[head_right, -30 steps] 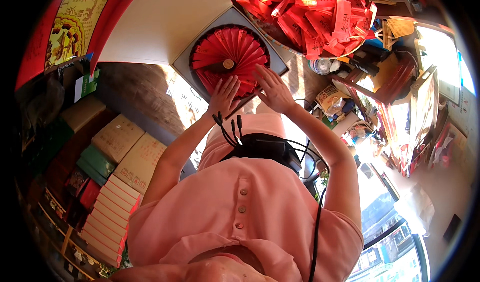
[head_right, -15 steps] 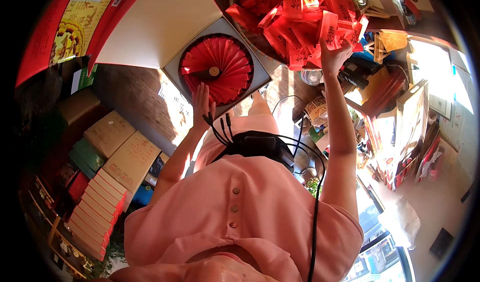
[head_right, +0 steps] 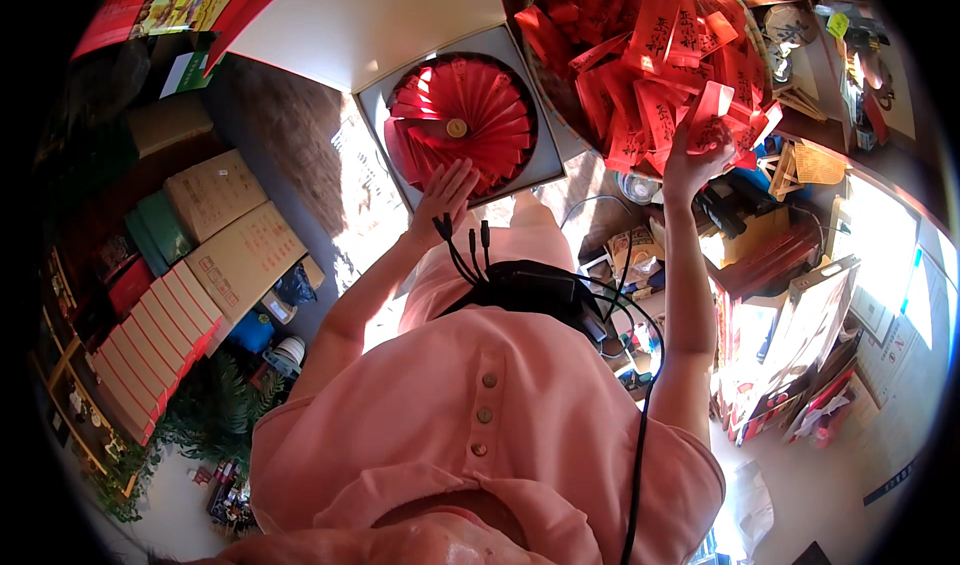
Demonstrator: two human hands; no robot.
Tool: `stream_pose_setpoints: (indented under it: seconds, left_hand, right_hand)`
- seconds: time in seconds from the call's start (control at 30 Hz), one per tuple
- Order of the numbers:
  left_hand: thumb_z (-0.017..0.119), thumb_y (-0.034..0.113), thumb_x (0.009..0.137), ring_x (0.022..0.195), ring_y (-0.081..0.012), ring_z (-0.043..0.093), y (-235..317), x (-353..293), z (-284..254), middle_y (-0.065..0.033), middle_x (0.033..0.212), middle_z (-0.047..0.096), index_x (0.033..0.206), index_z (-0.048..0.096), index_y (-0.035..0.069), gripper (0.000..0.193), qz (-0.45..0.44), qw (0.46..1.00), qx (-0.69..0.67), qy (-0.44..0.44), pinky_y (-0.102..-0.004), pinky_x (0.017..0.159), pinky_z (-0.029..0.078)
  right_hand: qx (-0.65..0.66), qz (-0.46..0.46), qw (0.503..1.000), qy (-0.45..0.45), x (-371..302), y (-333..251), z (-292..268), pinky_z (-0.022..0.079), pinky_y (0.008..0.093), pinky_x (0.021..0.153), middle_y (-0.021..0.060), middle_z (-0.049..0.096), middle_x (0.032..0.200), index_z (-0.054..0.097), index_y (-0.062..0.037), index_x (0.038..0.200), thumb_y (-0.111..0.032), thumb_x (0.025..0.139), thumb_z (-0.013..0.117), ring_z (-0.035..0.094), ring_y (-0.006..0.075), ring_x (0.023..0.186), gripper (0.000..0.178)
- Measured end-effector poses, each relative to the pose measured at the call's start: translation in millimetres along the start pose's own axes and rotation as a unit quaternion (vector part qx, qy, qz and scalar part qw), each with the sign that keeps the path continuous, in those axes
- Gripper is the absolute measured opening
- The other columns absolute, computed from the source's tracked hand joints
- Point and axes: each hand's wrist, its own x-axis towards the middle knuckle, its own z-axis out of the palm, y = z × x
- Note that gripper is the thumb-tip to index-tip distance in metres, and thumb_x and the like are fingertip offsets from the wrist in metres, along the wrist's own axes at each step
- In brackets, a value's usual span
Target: The person opens a red gift box and takes individual red packets from a large basket, placing them one by one into the box in a circular arrangement by hand.
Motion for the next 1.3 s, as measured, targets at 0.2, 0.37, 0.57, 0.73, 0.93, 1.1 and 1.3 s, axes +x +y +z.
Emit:
stream_pose_setpoints:
  seconds: [0.2,0.37,0.57,0.73,0.93,1.1,1.3]
  left_hand:
    - [0.051,0.022,0.085,0.138,-0.0215,0.023,19,47,17,-0.0085,0.149,0.026,0.141,0.031,0.007,0.061,0.067,0.997,0.006,-0.032,-0.0432,0.113,0.017]
    - [0.051,0.026,0.084,0.135,-0.0204,0.027,20,49,27,-0.0081,0.148,0.028,0.140,0.033,0.007,0.062,0.079,0.994,0.069,-0.035,-0.0418,0.112,0.019]
    - [0.057,0.020,0.078,0.134,-0.0219,0.030,23,53,22,-0.0124,0.145,0.030,0.136,0.039,0.007,0.063,0.049,0.998,0.046,-0.013,-0.0409,0.110,0.023]
    - [0.060,0.017,0.074,0.130,-0.0239,0.034,16,48,28,-0.0119,0.142,0.033,0.135,0.041,0.010,0.064,0.055,0.998,0.013,0.021,-0.0410,0.106,0.029]
    - [0.059,0.018,0.074,0.126,-0.0253,0.037,13,46,38,-0.0114,0.138,0.036,0.135,0.040,0.010,0.065,0.071,0.996,0.033,0.048,-0.0412,0.102,0.033]
    - [0.058,0.019,0.075,0.125,-0.0254,0.038,10,43,33,-0.0122,0.136,0.038,0.135,0.040,0.010,0.064,0.085,0.994,0.053,0.047,-0.0407,0.102,0.032]
    - [0.058,0.018,0.075,0.123,-0.0268,0.039,8,40,25,-0.0129,0.130,0.042,0.133,0.043,0.010,0.060,0.070,0.997,0.019,0.033,-0.0421,0.104,0.031]
  right_hand:
    - [0.355,0.207,0.777,-0.476,-29,-58,-6,0.042,0.0243,0.080,0.0042,0.057,0.103,0.052,-0.0033,0.121,-0.014,0.085,0.054,0.054,0.0108,0.088,0.038]
    - [0.348,0.282,0.659,-0.604,-55,-45,32,0.042,0.0225,0.076,0.0051,0.060,0.093,0.056,0.0003,0.117,-0.019,0.086,0.050,0.054,0.0107,0.084,0.037]
    - [0.230,0.208,0.696,-0.648,-73,-44,53,0.044,0.0242,0.070,0.0043,0.063,0.083,0.064,-0.0021,0.106,-0.022,0.085,0.052,0.056,0.0104,0.075,0.031]
    - [0.119,0.116,0.764,-0.623,-72,-55,53,0.048,0.0281,0.066,0.0075,0.066,0.077,0.069,-0.0072,0.099,-0.024,0.082,0.056,0.062,0.0144,0.071,0.027]
    - [0.067,0.087,0.776,-0.621,-63,-82,54,0.050,0.0304,0.066,0.0096,0.066,0.074,0.070,-0.0090,0.096,-0.026,0.079,0.062,0.064,0.0179,0.070,0.026]
    - [0.044,0.051,0.783,-0.618,-61,-99,59,0.050,0.0309,0.067,0.0112,0.065,0.077,0.070,-0.0079,0.094,-0.030,0.075,0.068,0.064,0.0204,0.073,0.029]
    - [0.081,0.054,0.802,-0.589,-75,-110,63,0.048,0.0314,0.070,0.0124,0.062,0.084,0.068,-0.0052,0.089,-0.030,0.074,0.072,0.062,0.0214,0.076,0.030]
